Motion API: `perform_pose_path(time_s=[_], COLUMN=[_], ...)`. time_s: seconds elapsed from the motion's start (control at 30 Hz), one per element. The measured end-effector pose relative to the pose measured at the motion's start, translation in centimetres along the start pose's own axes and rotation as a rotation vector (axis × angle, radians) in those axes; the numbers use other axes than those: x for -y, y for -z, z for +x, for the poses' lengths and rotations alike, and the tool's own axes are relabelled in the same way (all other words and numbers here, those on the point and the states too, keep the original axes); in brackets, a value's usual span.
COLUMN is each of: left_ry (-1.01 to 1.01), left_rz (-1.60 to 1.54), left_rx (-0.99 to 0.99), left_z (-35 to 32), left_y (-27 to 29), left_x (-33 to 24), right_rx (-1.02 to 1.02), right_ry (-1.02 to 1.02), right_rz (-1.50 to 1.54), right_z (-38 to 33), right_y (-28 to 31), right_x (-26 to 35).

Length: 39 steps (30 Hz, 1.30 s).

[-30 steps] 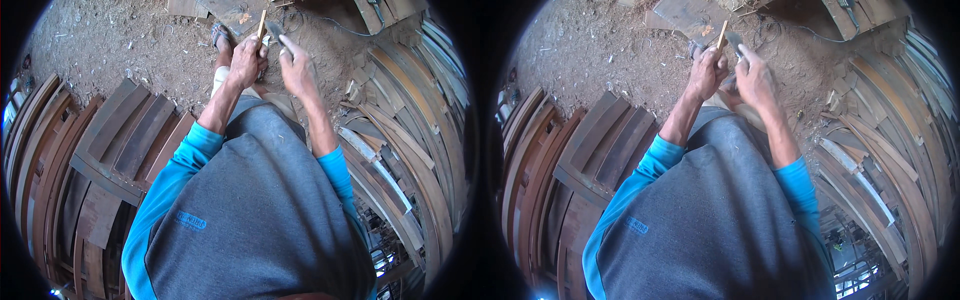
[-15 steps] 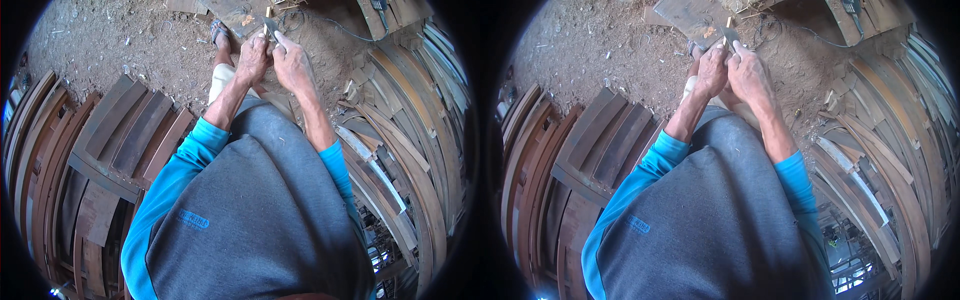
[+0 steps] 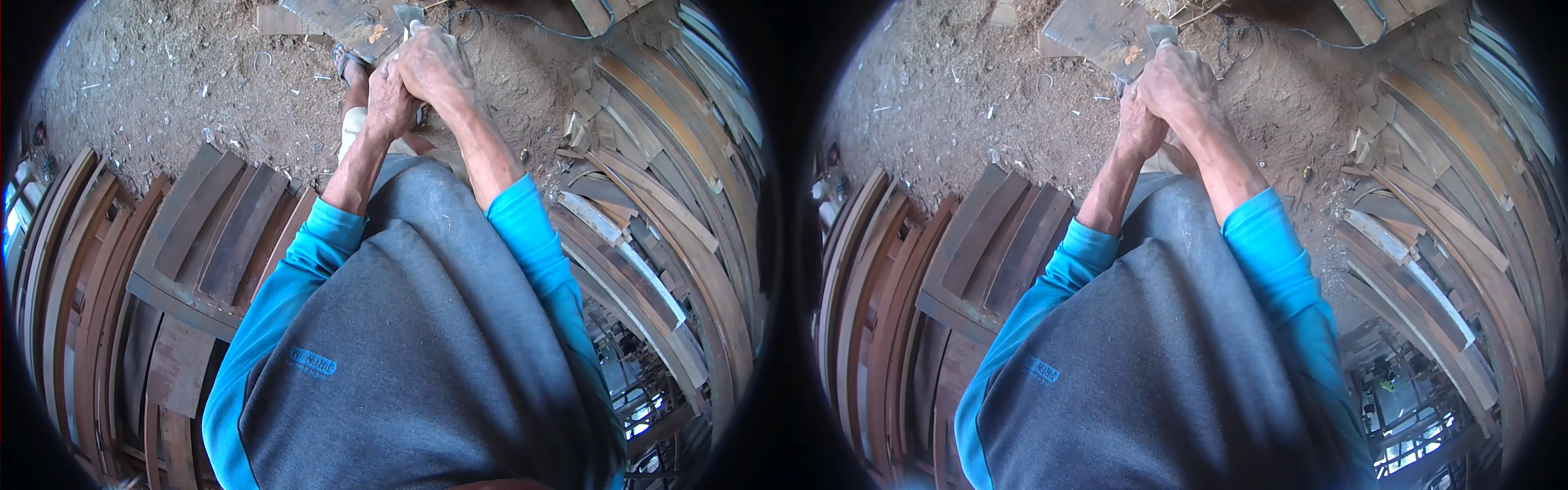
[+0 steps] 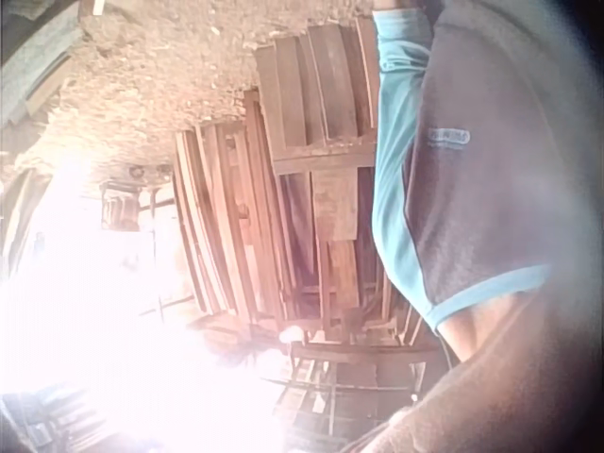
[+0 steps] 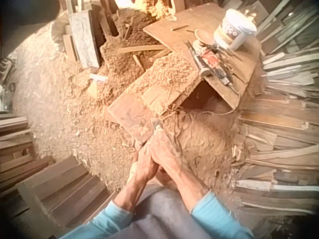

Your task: The person whittles a small wooden stick using a small knife, rotating the stick between their fingers to shave off layers of wood.

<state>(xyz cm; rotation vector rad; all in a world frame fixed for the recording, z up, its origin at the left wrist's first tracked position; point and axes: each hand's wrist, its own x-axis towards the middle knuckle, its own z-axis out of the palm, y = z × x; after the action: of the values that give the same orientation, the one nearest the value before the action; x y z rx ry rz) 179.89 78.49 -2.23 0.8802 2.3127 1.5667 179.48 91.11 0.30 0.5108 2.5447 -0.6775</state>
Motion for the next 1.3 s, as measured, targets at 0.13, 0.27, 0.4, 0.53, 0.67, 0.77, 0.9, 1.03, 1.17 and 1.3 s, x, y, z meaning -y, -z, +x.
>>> perform_pose_path(time_s=[0.13,0.27,0.4,0.53,0.67,0.77,0.9,1.03,1.17,1.3], left_ry=[0.509,0.829,0.812,0.836,0.758,0.780,0.726,0.700,0.585,0.711], left_rz=[-0.734,-1.249,-1.016,-0.582,-0.665,-0.718,-0.570,-0.527,-0.383,-0.458], left_rx=[0.014,-0.082,-0.061,0.051,0.014,0.000,-0.080,-0.022,-0.087,-0.069], left_z=[-2.0,-0.9,1.4,3.0,3.0,2.4,2.6,2.5,2.2,2.6], left_y=[-0.2,-0.2,0.2,1.9,1.5,0.3,-0.7,-0.8,-1.1,-1.0], left_x=[-0.6,-0.8,-0.9,-2.3,-1.5,-0.2,-0.9,-0.7,0.2,-1.1], right_rx=[0.087,0.003,-0.079,-0.054,0.130,0.060,-0.003,-0.064,0.104,0.082], right_ry=[-0.075,-0.217,-0.116,-0.100,-0.217,-0.168,-0.171,-0.138,-0.189,-0.183], right_rz=[0.093,0.368,0.350,0.415,0.374,0.348,0.359,0.361,0.389,0.347], right_z=[-0.2,-5.1,-9.1,-11.5,-9.6,-8.9,-7.8,-6.2,-9.1,-7.9], right_y=[1.0,6.9,6.1,5.7,7.4,6.4,5.3,5.4,7.7,7.6], right_x=[-0.6,0.9,0.9,2.0,2.6,2.1,1.8,0.6,2.8,2.0])
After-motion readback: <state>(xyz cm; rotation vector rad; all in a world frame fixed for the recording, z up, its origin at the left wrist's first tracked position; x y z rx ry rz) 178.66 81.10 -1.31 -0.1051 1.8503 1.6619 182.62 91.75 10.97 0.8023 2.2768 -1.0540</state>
